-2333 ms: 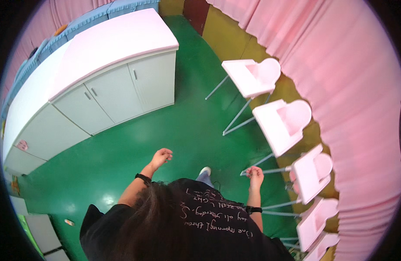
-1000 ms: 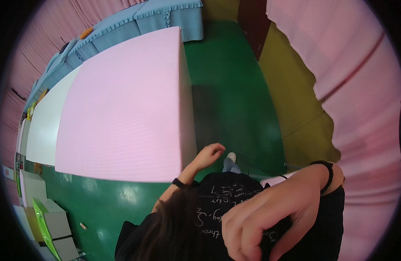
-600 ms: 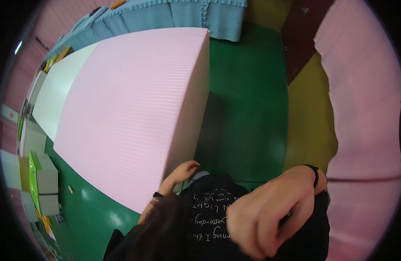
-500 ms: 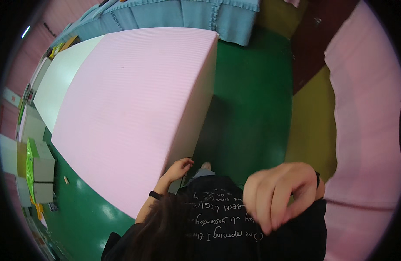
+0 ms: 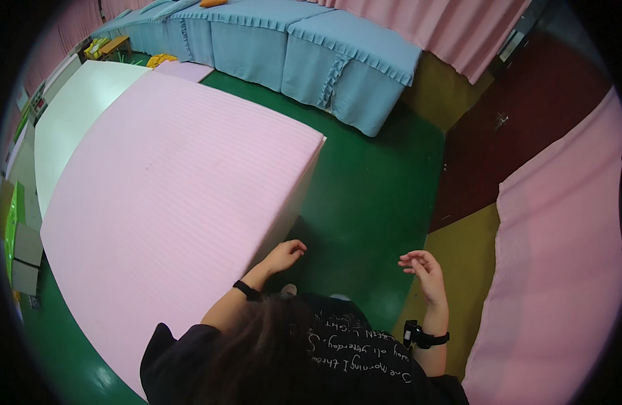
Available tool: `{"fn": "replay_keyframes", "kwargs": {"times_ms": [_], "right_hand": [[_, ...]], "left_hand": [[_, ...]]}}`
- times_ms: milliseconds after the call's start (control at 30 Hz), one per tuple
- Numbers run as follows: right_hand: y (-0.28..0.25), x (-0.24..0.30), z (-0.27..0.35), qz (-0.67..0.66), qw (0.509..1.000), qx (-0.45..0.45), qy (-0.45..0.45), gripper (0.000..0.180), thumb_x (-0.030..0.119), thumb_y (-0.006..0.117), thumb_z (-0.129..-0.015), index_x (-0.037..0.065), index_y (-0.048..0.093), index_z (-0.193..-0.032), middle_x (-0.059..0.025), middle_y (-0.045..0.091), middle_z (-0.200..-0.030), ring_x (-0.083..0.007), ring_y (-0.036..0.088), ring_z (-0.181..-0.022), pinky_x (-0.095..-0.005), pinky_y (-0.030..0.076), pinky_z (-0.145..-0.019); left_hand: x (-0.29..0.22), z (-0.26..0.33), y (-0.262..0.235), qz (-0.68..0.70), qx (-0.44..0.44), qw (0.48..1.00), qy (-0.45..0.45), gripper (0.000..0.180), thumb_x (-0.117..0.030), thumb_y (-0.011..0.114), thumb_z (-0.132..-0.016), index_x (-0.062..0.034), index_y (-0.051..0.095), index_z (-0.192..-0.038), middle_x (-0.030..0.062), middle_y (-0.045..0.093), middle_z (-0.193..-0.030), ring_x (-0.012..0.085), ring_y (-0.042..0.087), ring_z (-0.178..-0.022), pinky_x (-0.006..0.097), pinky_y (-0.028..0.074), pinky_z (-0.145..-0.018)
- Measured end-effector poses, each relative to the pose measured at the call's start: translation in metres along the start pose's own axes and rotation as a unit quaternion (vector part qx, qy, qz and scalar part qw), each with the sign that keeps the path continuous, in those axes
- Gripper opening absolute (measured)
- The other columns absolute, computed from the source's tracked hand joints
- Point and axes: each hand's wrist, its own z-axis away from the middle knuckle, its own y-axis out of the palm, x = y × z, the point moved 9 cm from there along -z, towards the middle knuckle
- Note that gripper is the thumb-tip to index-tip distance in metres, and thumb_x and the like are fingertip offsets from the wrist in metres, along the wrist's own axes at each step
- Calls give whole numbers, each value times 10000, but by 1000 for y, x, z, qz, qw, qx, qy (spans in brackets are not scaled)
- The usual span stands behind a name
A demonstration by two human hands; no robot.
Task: The person picks up pink foam mats and a small container from the floor by hand and places the mats one by one on top of white cabinets.
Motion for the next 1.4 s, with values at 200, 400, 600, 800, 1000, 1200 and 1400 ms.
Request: {"fn": "replay_keyframes", "kwargs": {"times_ms": [200,400,600,800,1000,1200,1400], "right_hand": [[-103,-13,-120,-30,998,-51,4,147,105,452,-882,19,508,-987,-100,595,-949,-178,584,-864,-265,452,-716],[-215,-17,-264,-40,997,-65,16,164,141,456,-885,28,494,-997,-107,585,-948,-190,580,-873,-280,456,-718],[-271,4,-420,-73,995,-62,20,137,128,463,-881,28,502,-967,-91,590,-905,-171,585,-825,-264,458,-697],[-235,19,-572,-77,996,40,33,136,127,464,-879,23,504,-957,-98,589,-907,-176,584,-825,-261,455,-698],[-189,49,-725,-50,994,97,8,139,126,459,-880,22,500,-962,-104,585,-906,-182,578,-827,-272,455,-693],[-152,106,-864,-69,994,86,0,144,137,457,-880,28,501,-962,-94,578,-887,-189,572,-811,-291,453,-686],[-97,111,-994,-111,989,93,15,133,149,475,-870,39,501,-939,-78,573,-842,-191,573,-783,-293,453,-676]], "left_hand": [[-14,-153,-2,9,10,1000,19,164,-77,493,-799,-2,554,-931,107,603,-815,178,571,-783,292,446,-718],[-13,-278,-10,-1,-76,996,-50,199,-78,486,-805,-1,551,-976,104,606,-854,182,572,-802,300,451,-719],[-51,-378,-24,-31,-110,993,-28,221,-95,472,-820,1,540,-1007,125,610,-870,210,583,-823,315,454,-746],[-37,-455,-57,123,-163,974,-102,184,-86,486,-829,-27,540,-995,43,583,-860,110,537,-792,241,433,-662],[-12,-570,-137,176,-252,948,-80,204,-68,476,-805,-5,531,-991,71,591,-856,132,553,-777,254,442,-681],[-50,-665,-249,17,-297,954,-49,216,-102,463,-797,-9,540,-976,127,609,-856,235,580,-805,333,452,-717],[-22,-720,-334,-38,-281,954,-103,221,-129,461,-803,-6,548,-966,130,608,-867,239,583,-824,331,452,-726]]}}
